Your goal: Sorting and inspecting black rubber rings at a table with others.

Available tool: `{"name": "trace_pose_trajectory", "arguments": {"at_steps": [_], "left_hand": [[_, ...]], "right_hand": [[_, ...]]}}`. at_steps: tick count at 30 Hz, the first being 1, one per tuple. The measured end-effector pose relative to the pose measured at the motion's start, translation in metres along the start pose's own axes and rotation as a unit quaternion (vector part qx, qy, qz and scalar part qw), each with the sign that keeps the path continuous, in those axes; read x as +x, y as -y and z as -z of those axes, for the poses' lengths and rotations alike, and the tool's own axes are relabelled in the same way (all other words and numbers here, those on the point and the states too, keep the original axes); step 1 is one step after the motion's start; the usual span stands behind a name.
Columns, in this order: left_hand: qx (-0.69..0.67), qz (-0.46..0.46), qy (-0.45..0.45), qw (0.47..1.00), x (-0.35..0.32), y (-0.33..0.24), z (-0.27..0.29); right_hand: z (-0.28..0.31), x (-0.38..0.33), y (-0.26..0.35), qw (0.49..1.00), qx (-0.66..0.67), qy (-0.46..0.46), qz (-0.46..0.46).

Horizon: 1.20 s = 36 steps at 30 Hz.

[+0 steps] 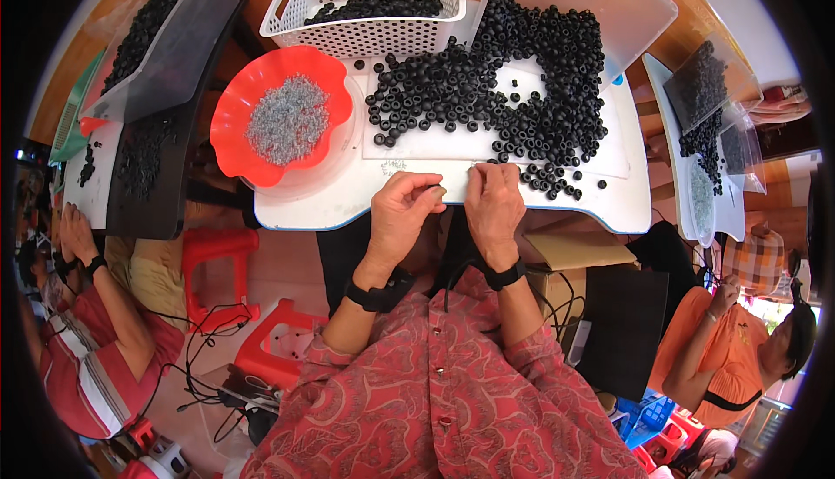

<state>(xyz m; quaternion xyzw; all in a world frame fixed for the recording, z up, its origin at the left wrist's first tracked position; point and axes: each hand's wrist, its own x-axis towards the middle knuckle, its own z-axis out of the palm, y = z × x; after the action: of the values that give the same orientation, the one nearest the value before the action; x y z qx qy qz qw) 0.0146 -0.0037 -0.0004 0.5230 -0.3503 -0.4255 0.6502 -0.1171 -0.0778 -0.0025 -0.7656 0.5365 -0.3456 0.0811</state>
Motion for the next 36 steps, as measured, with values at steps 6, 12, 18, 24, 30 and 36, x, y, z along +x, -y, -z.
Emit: {"name": "trace_pose_trajectory", "arguments": {"at_steps": [6,12,18,24,30,36], "left_hand": [[-0.127,0.085,0.021,0.988,-0.006,0.0,0.008],[-0.307,0.129,0.048,0.942,-0.007,-0.001,0.013],[-0.374,0.149,0.047,0.914,-0.009,0.001,0.016],[-0.385,0.157,0.042,0.909,-0.009,0.003,0.018],[-0.353,0.148,0.046,0.923,-0.012,0.002,0.019],[-0.343,0.142,0.041,0.928,-0.016,0.005,0.017]], "right_hand": [[0.002,0.002,0.007,1.0,0.0,-0.004,-0.008],[-0.002,0.0,0.002,1.0,-0.009,-0.007,0.009],[0.025,-0.009,0.025,0.966,0.244,0.08,-0.042],[0.034,-0.012,0.037,0.932,0.343,0.121,-0.003],[0.039,-0.013,0.039,0.914,0.377,0.138,-0.056],[0.042,-0.013,0.042,0.921,0.357,0.156,-0.02]]}}
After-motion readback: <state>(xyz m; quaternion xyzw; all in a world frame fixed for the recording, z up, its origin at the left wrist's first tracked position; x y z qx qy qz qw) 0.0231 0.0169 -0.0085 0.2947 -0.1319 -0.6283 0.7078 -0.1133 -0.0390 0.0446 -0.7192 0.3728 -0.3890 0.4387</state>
